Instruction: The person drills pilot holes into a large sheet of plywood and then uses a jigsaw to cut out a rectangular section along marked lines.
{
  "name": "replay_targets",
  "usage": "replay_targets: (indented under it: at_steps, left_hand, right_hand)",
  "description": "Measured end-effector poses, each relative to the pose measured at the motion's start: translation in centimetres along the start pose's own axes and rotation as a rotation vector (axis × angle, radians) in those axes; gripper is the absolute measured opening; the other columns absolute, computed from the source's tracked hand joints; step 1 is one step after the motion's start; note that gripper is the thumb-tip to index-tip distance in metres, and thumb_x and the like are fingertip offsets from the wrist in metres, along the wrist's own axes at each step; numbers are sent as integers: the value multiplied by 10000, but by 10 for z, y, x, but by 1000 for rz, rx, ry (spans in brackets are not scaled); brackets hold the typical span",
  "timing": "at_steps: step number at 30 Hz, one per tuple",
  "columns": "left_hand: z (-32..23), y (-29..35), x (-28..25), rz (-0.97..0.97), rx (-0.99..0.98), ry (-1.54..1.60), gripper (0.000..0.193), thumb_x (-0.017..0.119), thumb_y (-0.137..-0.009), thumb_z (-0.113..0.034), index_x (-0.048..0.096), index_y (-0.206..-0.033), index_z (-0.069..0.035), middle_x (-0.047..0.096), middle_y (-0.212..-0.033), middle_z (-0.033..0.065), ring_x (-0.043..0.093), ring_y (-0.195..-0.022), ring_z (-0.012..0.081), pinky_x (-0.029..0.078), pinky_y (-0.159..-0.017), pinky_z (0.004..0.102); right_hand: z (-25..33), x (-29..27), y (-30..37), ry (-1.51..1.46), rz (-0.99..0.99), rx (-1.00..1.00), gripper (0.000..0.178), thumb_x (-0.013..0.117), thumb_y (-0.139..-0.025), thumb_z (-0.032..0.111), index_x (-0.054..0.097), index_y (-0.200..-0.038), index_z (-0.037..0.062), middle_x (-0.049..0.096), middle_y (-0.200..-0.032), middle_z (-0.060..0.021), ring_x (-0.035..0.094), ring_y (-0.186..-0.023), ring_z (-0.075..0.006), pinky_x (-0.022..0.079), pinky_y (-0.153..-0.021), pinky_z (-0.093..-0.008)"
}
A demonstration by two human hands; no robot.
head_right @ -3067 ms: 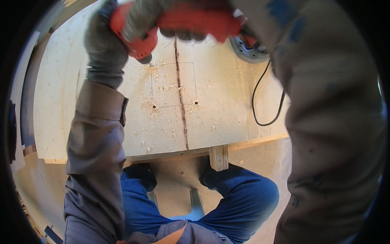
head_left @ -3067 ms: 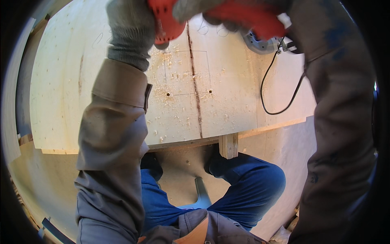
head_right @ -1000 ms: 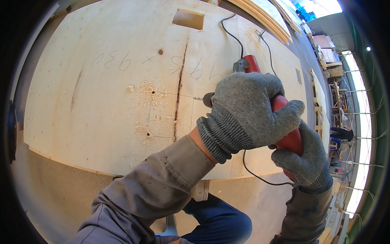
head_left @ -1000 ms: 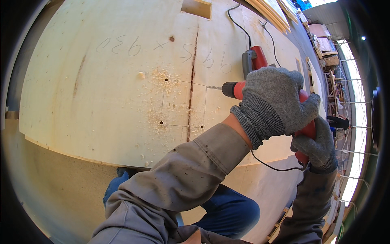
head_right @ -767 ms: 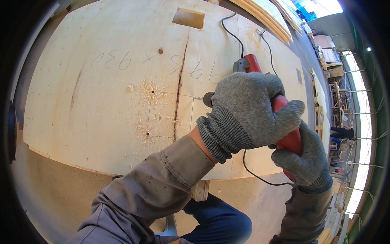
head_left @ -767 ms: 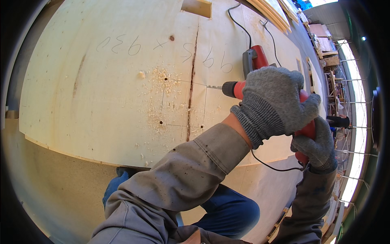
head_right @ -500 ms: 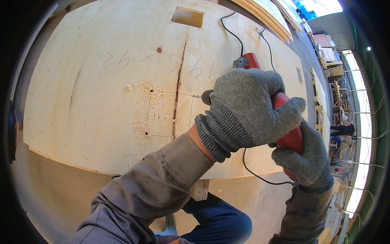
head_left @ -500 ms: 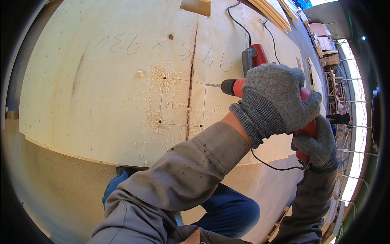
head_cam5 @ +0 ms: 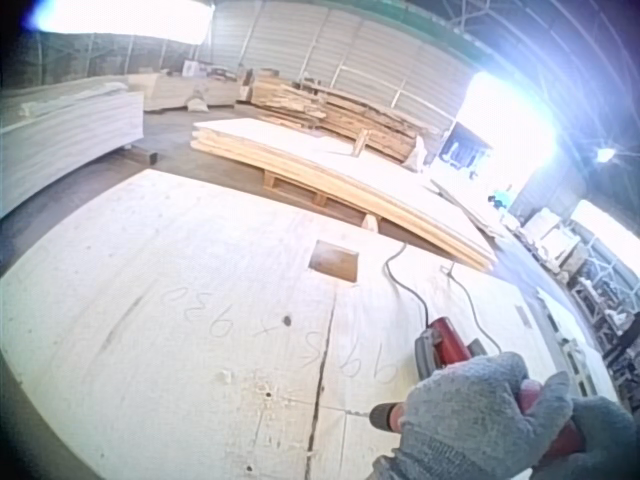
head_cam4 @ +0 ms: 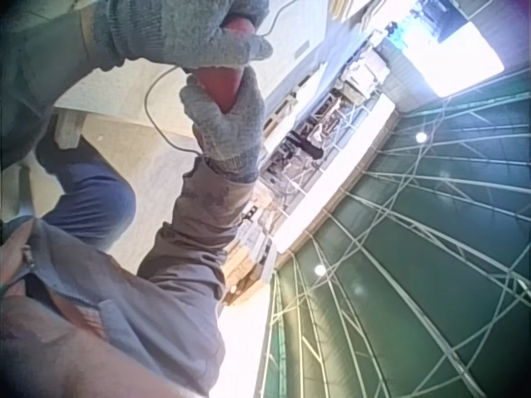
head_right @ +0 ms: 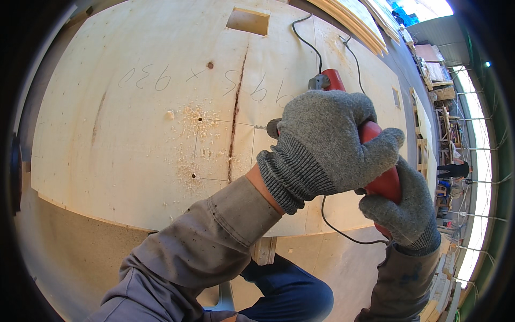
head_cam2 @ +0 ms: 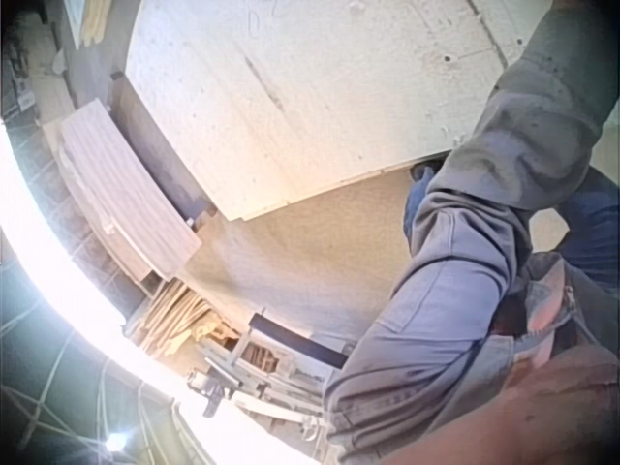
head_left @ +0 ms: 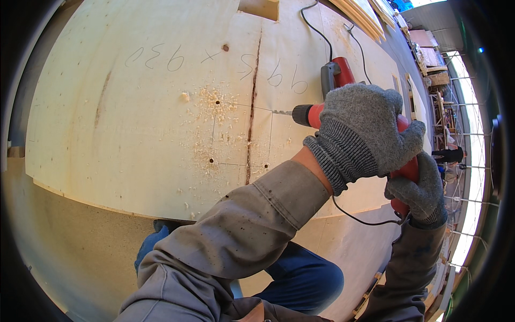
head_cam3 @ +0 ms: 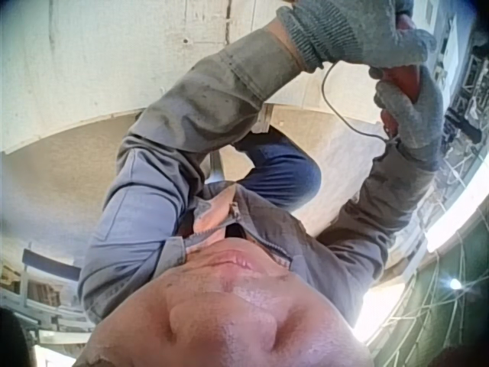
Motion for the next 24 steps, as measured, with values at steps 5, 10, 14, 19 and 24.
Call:
replay_targets:
  at_steps: [5,10,14,19,24]
  left_hand:
    - [0,0,1,22,-4,11,468,694,-872,-533,751,-834,-70,673,-600,81,667,-521,194,583,-508,376]
    - [-1,0,-1,46,-26,34,467,695,-873,-530,752,-841,-68,676,-606,85,671,-525,200,584,-511,375]
    - [-2,0,-2,47,-31,40,467,698,-866,-529,753,-840,-66,682,-615,91,675,-532,208,588,-521,385]
    - [0,-1,-3,49,-48,58,468,700,-853,-528,754,-832,-64,687,-620,94,677,-537,217,591,-528,394]
    - [-1,-1,-3,27,-14,65,467,699,-853,-527,756,-831,-64,691,-627,94,681,-544,211,589,-525,387]
  right_hand:
    - [1,-1,0,4,21,-6,637,777,-676,170,623,-1265,-15,721,-1033,-144,705,-918,-247,595,-836,-391]
    - [-3,-2,-1,-14,20,-14,646,786,-678,169,619,-1273,-17,721,-1037,-147,709,-927,-251,599,-845,-396]
    - [-3,-2,0,-18,16,-3,649,789,-676,169,616,-1272,-22,721,-1039,-155,712,-929,-255,601,-851,-395]
    - [1,-2,-2,27,18,-5,647,787,-674,188,619,-1259,-31,722,-1029,-158,714,-920,-258,603,-839,-394]
    - [3,-3,-1,48,25,-24,646,784,-667,210,622,-1242,-36,721,-1009,-152,712,-891,-255,604,-818,-392]
Point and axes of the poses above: each hand's wrist, its own y-axis away from the middle knuckle, its own x-axis out of the palm, z = x × y, the point moved 5 cm from there along -y, towards the middle knuckle
